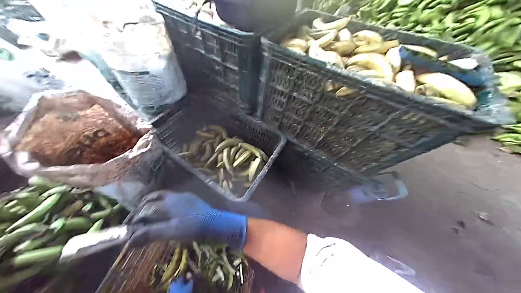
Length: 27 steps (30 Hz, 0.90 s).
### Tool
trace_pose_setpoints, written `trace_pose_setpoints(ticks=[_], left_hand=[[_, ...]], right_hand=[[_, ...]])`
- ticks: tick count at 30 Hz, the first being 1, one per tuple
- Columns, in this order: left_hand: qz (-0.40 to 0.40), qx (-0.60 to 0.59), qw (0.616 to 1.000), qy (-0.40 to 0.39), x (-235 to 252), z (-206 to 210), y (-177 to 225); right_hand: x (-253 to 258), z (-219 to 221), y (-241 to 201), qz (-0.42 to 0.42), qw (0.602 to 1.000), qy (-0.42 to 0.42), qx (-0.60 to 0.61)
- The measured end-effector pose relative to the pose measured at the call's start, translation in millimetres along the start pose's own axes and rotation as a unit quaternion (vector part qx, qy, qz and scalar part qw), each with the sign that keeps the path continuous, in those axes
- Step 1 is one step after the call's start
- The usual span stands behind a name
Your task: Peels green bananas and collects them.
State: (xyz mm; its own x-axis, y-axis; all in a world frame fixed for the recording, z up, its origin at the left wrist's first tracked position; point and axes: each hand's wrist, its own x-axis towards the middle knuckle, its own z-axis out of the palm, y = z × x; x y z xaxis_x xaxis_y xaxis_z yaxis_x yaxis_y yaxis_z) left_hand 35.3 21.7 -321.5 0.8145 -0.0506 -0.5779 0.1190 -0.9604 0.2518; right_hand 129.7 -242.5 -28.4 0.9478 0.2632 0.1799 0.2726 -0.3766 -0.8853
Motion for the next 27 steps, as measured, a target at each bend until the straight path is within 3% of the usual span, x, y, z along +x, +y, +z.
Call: trace_pose_setpoints(ticks=[1, 3, 4, 5, 7, 8, 9, 11, 14, 17, 19, 22, 24, 26, 27], left_hand=[[-0.017, -0.124, 0.992, 0.025, -11.0, -25.2, 0.5], [-0.044, -0.355, 0.930, 0.087, -61.3, -86.3, 28.0], [-0.023, -0.469, 0.874, 0.124, -92.5, -112.7, 42.3], [0.033, -0.587, 0.794, 0.154, -122.5, -131.1, 51.6], [0.228, -0.738, 0.617, 0.148, -168.0, -148.2, 47.3], [0.304, -0.743, 0.580, 0.142, -186.3, -152.7, 39.4], [0.350, -0.722, 0.578, 0.150, -202.1, -153.7, 26.5], [0.380, -0.663, 0.616, 0.193, -227.4, -157.1, 8.6], [0.304, -0.658, 0.660, 0.196, -245.4, -169.5, 48.1], [0.237, -0.621, 0.725, 0.182, -215.6, -156.2, 87.6], [0.198, -0.580, 0.743, 0.268, -188.9, -143.4, 91.1], [0.162, -0.439, 0.787, 0.403, -164.8, -131.6, 86.7], [0.180, -0.412, 0.773, 0.447, -162.3, -124.4, 92.3], [0.253, -0.529, 0.699, 0.409, -174.0, -126.2, 105.0], [0.280, -0.615, 0.641, 0.364, -181.9, -129.5, 111.7]], right_hand=[[-2.3, -4.1, 0.0, -0.002, 0.999, 0.021, 0.042], [-7.4, -10.1, 3.7, -0.004, 0.991, 0.048, 0.126], [-7.9, -13.4, 2.1, -0.001, 0.984, 0.061, 0.167], [-9.3, -15.2, 0.5, 0.013, 0.975, 0.064, 0.212], [-11.0, -17.9, 0.8, 0.023, 0.953, 0.076, 0.293], [-10.0, -19.2, 4.3, 0.020, 0.944, 0.080, 0.321], [-9.3, -19.9, 8.5, 0.012, 0.939, 0.080, 0.335], [-14.3, -18.4, 8.4, 0.016, 0.928, 0.074, 0.365], [-39.6, -5.3, 2.5, 0.005, 0.895, 0.011, 0.446], [-51.8, 9.8, -14.4, 0.018, 0.863, 0.003, 0.505], [-58.9, 21.1, -25.9, 0.020, 0.872, 0.017, 0.489], [-86.9, 66.0, -20.9, 0.052, 0.851, 0.007, 0.523], [-106.9, 108.5, -8.2, 0.117, 0.822, -0.005, 0.557], [-121.0, 145.2, 1.1, 0.172, 0.833, 0.039, 0.525], [-125.8, 156.7, 6.6, 0.194, 0.853, 0.060, 0.481]])
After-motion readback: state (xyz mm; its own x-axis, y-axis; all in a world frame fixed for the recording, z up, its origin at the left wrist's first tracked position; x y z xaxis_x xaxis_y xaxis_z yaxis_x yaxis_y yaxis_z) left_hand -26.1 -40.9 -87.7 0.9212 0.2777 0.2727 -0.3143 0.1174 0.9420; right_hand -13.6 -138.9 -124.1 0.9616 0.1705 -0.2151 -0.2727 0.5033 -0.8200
